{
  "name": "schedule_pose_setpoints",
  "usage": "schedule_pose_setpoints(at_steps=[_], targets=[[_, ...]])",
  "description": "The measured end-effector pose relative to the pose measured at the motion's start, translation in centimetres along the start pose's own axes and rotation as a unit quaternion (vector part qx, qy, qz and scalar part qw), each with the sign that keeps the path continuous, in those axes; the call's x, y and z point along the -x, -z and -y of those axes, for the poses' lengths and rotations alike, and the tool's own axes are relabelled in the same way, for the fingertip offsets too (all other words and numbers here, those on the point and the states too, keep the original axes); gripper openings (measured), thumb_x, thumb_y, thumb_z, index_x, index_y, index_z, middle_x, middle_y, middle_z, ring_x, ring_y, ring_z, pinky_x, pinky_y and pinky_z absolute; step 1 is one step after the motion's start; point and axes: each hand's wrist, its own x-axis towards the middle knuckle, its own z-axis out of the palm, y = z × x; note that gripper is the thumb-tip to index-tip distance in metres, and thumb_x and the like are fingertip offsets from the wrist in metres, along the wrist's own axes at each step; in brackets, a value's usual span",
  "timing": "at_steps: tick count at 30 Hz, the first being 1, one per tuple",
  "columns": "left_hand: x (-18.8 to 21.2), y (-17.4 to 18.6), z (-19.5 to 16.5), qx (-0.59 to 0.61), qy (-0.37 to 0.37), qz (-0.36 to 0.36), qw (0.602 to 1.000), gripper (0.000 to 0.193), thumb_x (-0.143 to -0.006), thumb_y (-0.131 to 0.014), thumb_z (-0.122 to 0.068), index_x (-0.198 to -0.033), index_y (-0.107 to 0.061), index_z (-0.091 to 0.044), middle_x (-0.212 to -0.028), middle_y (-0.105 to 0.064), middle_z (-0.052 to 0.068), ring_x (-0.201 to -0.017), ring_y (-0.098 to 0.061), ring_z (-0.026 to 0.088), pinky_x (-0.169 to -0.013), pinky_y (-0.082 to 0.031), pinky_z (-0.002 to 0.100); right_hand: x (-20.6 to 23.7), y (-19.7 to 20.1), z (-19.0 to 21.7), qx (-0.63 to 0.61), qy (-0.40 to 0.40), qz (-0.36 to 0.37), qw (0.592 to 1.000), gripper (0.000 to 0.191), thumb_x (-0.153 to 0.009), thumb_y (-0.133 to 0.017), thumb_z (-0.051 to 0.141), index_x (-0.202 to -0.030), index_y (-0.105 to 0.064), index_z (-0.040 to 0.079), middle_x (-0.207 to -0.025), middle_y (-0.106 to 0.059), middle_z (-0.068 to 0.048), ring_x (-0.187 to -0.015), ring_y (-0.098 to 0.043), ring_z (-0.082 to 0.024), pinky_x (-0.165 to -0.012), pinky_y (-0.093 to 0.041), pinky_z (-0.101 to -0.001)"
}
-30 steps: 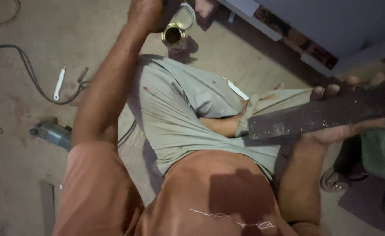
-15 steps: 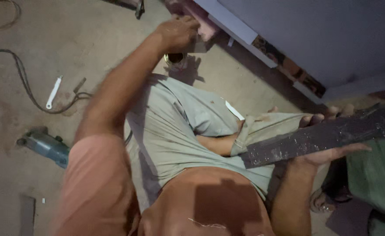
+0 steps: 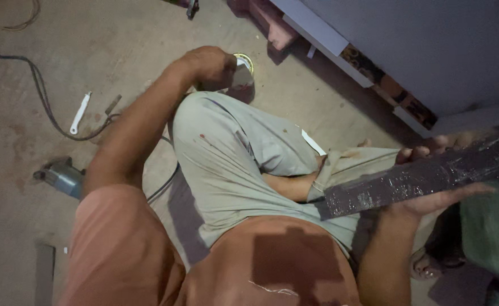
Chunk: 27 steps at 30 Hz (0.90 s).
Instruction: The person scoops a viscous substance from a can and spreads it onto a long metal strip using a smaller metal piece. They then press a white rectangular piece onto the glued strip and briefly align it against a nearby white cabinet.
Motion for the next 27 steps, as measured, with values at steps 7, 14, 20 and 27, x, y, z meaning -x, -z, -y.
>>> schedule_pose_setpoints(at_steps=[7, 14, 20, 27], targets=[[-2.2, -1.2, 1.8, 0.028, -0.15, -0.129, 0.98, 0.025, -0.085, -0.068, -0.018, -0.106, -0.075, -0.007, -0.101, -0.073, 0.021, -0.094, -0.068, 0.042, -0.083, -0.054, 0.05, 0.7, -0.6, 0.5, -0.023, 0.0, -0.023, 0.999, 0.068, -0.1, -0.058, 0.063, -0.141, -0.048, 0.01, -0.135, -0.06, -0.024, -0.125, -0.068, -0.036, -0.117, -0.046, -0.0512], [-4.5, 0.0, -1.5, -0.071, -0.165, -0.109, 0.978, 0.02, -0.087, -0.066, -0.021, -0.1, -0.079, -0.013, -0.1, -0.074, 0.017, -0.092, -0.07, 0.039, -0.082, -0.056, 0.05, 0.4, -0.4, 0.8, -0.001, 0.005, -0.005, 1.0, 0.077, -0.099, -0.055, 0.067, -0.148, -0.046, 0.009, -0.14, -0.059, -0.023, -0.127, -0.067, -0.035, -0.12, -0.046, -0.0519], [-5.0, -0.6, -1.3, -0.074, -0.151, -0.133, 0.977, 0.026, -0.091, -0.069, -0.026, -0.113, -0.078, -0.015, -0.12, -0.072, 0.011, -0.116, -0.066, 0.034, -0.097, -0.053, 0.047, 1.0, 0.2, 0.7, 0.0, 0.014, -0.009, 1.0, 0.082, -0.099, -0.052, 0.069, -0.154, -0.043, 0.009, -0.143, -0.059, -0.025, -0.125, -0.066, -0.036, -0.119, -0.046, -0.0503], [-3.9, -1.7, -0.8, -0.156, -0.09, -0.006, 0.984, 0.11, -0.059, -0.097, -0.039, -0.152, -0.043, -0.019, -0.153, -0.048, 0.007, -0.141, -0.044, 0.03, -0.115, -0.031, 0.053, 0.7, 0.2, 0.3, 0.019, 0.029, -0.024, 0.999, 0.085, -0.099, -0.049, 0.073, -0.154, -0.043, 0.009, -0.139, -0.063, -0.025, -0.118, -0.071, -0.035, -0.112, -0.053, -0.0501]])
